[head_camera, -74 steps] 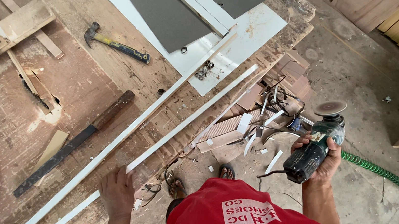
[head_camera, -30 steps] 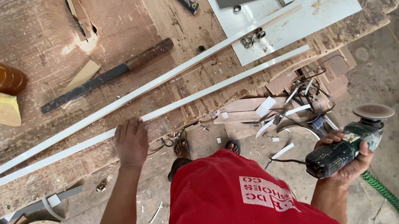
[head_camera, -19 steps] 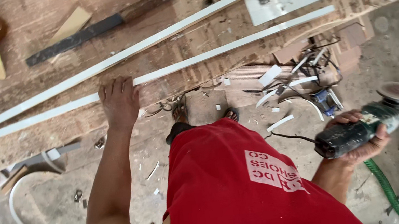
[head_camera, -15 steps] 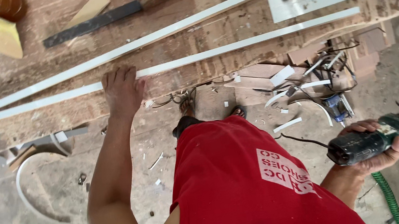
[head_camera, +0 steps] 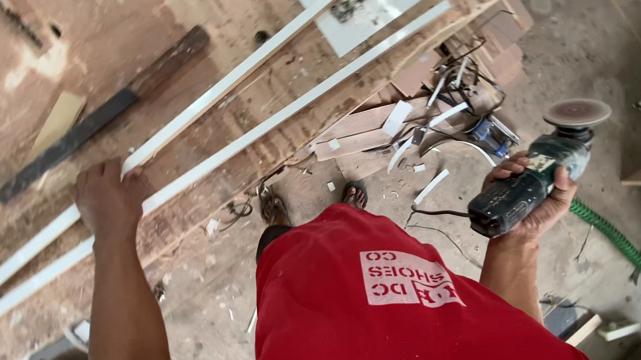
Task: The person uses an angle grinder with a sanding disc to sand the edges and surfaces of long, white wooden strips on a workshop table.
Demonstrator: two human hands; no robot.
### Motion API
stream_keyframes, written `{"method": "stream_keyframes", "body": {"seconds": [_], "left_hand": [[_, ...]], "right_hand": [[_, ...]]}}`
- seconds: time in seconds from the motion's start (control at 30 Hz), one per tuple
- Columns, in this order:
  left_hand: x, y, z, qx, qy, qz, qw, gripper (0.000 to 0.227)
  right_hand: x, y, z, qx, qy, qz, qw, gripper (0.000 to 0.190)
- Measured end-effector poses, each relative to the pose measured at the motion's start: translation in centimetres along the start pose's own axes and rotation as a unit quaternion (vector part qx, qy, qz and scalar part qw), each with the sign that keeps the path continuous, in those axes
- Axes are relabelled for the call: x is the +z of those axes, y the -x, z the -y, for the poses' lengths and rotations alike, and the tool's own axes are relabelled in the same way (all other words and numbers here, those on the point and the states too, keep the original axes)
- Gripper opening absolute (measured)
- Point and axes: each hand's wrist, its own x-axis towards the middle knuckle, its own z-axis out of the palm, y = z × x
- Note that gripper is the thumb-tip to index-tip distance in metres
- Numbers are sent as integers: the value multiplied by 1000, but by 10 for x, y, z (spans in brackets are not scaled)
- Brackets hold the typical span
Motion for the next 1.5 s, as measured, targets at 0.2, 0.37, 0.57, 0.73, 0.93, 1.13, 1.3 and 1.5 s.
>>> {"method": "stream_keyframes", "body": {"seconds": [0.2,0.37,0.57,0.73,0.93,1.13,1.3,1.5], "left_hand": [[-46,-1,-18,12,40,14,999,24],[-75,13,-39,-3,17,11,1000,33],[-98,47,-71,-99,178,82,976,47],[-59,64,-71,-32,22,-1,999,58],[-3,60,-48,-26,-39,-135,990,36],[-5,27,-38,-6,-80,-220,972,29],[-44,47,-47,15,-17,-107,994,37],[-28,99,-36,10,-8,-134,991,55]], "right_hand": [[-15,1,18,-18,25,-10,999,49],[-22,0,24,-24,24,-9,999,48],[-34,-10,32,-19,40,-31,999,53],[-33,-15,29,-14,63,-55,996,57],[-35,-25,27,1,69,-43,997,56],[-29,-21,25,7,78,-42,996,58],[-15,-8,18,5,51,-23,998,49],[-29,-8,25,-11,54,-31,998,51]]}}
